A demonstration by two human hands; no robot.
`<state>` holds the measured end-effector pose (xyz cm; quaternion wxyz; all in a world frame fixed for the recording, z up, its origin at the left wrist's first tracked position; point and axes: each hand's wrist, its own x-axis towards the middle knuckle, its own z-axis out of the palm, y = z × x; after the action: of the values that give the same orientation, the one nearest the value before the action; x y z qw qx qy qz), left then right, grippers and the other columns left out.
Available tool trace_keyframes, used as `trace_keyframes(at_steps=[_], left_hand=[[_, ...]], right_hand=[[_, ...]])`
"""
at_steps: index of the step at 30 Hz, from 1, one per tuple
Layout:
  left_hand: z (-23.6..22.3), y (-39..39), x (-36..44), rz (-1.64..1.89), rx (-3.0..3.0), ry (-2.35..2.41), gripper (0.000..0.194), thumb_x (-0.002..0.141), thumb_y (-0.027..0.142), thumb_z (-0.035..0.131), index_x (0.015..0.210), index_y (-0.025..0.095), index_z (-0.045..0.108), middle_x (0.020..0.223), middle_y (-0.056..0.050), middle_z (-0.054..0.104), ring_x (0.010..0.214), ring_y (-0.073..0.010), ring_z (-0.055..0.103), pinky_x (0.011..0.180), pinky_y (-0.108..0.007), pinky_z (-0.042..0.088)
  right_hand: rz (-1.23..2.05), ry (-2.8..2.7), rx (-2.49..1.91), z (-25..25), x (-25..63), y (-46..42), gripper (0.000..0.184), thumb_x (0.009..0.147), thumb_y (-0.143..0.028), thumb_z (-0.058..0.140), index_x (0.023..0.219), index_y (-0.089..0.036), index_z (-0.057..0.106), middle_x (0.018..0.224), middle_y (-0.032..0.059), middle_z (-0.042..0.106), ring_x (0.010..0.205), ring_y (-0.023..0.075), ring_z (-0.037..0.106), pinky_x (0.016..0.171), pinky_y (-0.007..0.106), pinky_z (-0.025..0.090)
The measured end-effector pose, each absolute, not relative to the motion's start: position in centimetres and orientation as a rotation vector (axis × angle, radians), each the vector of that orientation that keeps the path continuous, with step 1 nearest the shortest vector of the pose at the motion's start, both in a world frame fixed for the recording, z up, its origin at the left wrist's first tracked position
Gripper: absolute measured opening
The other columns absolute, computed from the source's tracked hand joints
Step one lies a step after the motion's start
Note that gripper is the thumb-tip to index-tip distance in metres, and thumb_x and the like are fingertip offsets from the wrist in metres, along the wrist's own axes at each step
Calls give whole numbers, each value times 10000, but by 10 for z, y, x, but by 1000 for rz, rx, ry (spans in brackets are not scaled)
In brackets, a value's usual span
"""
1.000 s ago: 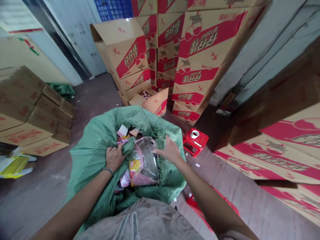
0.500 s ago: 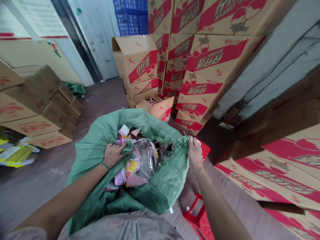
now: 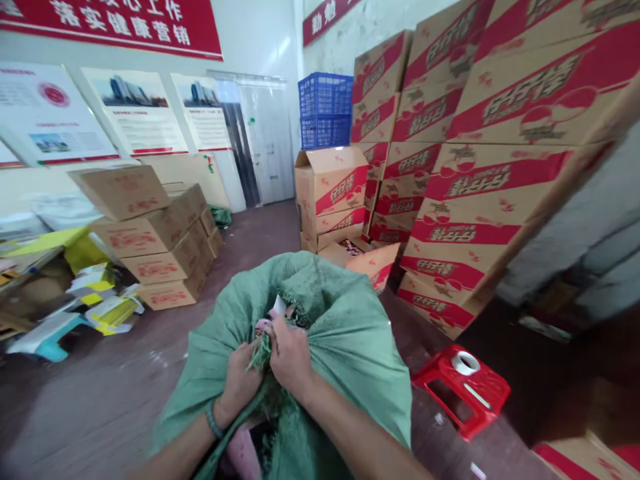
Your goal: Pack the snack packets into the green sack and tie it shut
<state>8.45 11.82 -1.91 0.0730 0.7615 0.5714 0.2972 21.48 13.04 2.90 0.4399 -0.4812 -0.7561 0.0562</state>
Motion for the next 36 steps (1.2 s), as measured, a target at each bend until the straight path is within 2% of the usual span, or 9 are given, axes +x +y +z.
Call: trace_keyframes(at_steps=[2,4,9,14,21,28,32,36], left_hand=[[-28,120,66,950,2202,1736,511,722,70,435,1183,205,610,970,-47,710,780,-179,612,735,-286,459],[-38,130,48,876,2268,1741,556,693,72,444,1214,207,583,1004,-48,703,798,-188,607,773,-307,464],[-68,166,23,359,2621,1641,448,716,97,477,1149,131,584,827,-80,667,785,-218,589,814,-380,424],[-110,178,38,122,2782,1480,295,773,136,510,1052,182,591,835,-54,636,815,-223,566,769,-386,379],[-170,212,86,88,2805,1404,187,876,134,434,961,169,597,756,-50,619,750,-202,560,706,-366,343],[-225,215,91,287,2934,1387,245,901,115,404,1055,164,589,709,-22,630,657,-164,569,647,-351,313],[-241,208,91,342,2963,1407,281,914,109,372,1070,182,594,760,-37,665,684,-146,596,655,-346,320],[-244,220,102,323,2964,1392,261,941,153,381,1048,220,609,658,-12,629,610,-143,573,595,-349,278]], right_hand=[[13,-2005,-1269,-4,201,142,344,986,-287,270,783,-174,524,660,43,595,596,150,537,563,263,298],[-63,-2184,-1355,-30,196,155,296,965,-262,303,793,-166,524,689,59,604,630,164,557,566,273,296],[-26,-2605,-1435,-74,194,172,153,888,-162,396,917,-160,546,765,71,646,661,184,583,576,282,329],[34,-2751,-1365,-128,209,173,142,822,-133,460,906,-135,574,754,100,647,643,199,593,570,294,360],[63,-2828,-1381,-195,251,200,146,868,-130,402,855,-138,547,723,100,626,646,188,589,573,285,372],[152,-2818,-1293,-249,260,201,222,878,-90,331,846,-145,544,675,91,616,594,178,561,533,290,326],[174,-2761,-1160,-267,266,197,291,900,-75,305,802,-172,561,628,54,612,533,157,523,510,298,299],[303,-2668,-1145,-275,286,211,334,939,-103,288,757,-198,551,591,27,583,494,134,471,490,289,283]])
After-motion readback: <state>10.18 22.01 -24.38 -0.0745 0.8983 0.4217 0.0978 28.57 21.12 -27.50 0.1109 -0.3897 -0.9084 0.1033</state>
